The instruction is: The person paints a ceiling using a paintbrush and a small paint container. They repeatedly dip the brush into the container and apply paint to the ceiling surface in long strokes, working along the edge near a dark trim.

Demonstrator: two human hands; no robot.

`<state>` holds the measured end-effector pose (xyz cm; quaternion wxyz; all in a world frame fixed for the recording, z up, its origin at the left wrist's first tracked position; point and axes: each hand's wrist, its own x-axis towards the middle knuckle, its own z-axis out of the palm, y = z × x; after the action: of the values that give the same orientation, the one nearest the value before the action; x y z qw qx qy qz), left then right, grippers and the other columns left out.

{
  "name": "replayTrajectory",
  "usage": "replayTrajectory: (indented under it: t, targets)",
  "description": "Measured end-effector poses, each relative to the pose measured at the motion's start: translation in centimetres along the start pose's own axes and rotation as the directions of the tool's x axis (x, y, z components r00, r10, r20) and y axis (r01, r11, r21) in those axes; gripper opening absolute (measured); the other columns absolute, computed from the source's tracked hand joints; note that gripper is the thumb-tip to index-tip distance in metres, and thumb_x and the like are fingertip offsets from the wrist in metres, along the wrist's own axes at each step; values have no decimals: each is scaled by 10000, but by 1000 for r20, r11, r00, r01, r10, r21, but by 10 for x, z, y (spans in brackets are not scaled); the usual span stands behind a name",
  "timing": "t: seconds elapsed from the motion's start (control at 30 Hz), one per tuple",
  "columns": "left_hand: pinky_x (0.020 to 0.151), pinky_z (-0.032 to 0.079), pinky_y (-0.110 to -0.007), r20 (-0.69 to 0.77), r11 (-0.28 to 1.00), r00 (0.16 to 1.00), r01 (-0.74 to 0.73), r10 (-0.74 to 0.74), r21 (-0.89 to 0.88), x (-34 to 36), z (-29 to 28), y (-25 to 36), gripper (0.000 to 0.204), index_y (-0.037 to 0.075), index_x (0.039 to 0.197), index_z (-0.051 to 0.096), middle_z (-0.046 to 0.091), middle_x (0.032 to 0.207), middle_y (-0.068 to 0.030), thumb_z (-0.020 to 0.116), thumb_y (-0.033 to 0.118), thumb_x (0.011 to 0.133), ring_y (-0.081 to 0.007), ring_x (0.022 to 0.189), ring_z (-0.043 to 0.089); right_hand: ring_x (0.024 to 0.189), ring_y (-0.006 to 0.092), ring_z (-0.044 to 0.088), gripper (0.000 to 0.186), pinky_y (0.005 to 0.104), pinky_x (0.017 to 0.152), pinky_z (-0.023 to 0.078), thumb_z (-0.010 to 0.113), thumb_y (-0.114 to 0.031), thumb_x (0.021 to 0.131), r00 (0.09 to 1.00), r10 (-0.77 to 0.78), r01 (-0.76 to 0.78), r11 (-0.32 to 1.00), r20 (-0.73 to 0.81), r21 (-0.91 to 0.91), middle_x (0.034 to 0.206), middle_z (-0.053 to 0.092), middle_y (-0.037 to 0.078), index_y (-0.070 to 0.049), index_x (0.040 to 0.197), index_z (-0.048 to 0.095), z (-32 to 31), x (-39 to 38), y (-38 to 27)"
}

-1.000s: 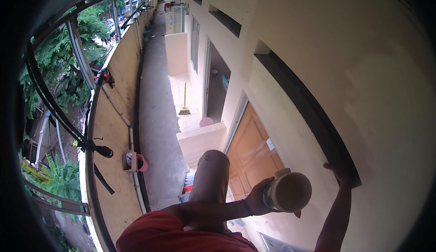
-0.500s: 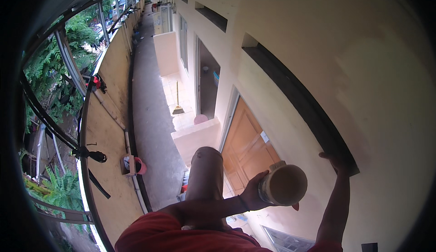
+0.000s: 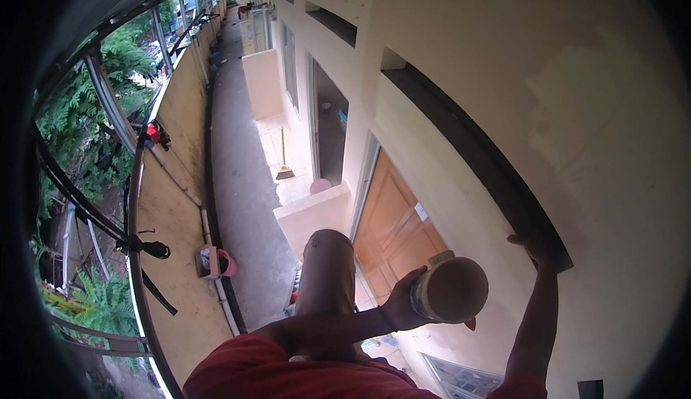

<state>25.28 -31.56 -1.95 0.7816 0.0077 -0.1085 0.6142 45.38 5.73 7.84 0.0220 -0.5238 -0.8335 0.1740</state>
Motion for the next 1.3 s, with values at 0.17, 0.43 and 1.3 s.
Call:
replayTrajectory:
  t: [0.17, 0.43, 1.3]
  targets:
    - [1142, 490, -650, 10, 1000, 1000, 7, -7, 23, 0, 4, -2, 664, 145, 1561, 508, 606, 1510, -153, 573, 589, 1071, -357, 1379, 613, 1224, 342, 677, 854, 437, 1078, 502, 939, -509, 747, 997, -41, 42, 999, -69, 8, 1297, 735, 225, 69, 1330, 704, 8, 7, 21]
    - [1222, 416, -641, 148, 1000, 989, 2, 2, -24, 1, -19, 1, 675, 104, 1584, 488, 551, 1572, -191, 470, 585, 1111, -362, 1443, 563, 1261, 350, 652, 901, 444, 1107, 487, 951, -504, 740, 995, -49, 52, 998, -89, 29, 1330, 714, 240, 87, 1360, 671, 8, 9, 13]
    - [1145, 485, -689, 22, 998, 999, -44, 43, 46, 0, -5, -3, 673, 122, 1531, 537, 655, 1451, -151, 559, 613, 1072, -357, 1316, 673, 1403, 384, 586, 1047, 448, 1177, 459, 958, -515, 738, 989, -97, 95, 995, -116, -24, 1506, 618, 256, 58, 1510, 544, 10, 13, 20]
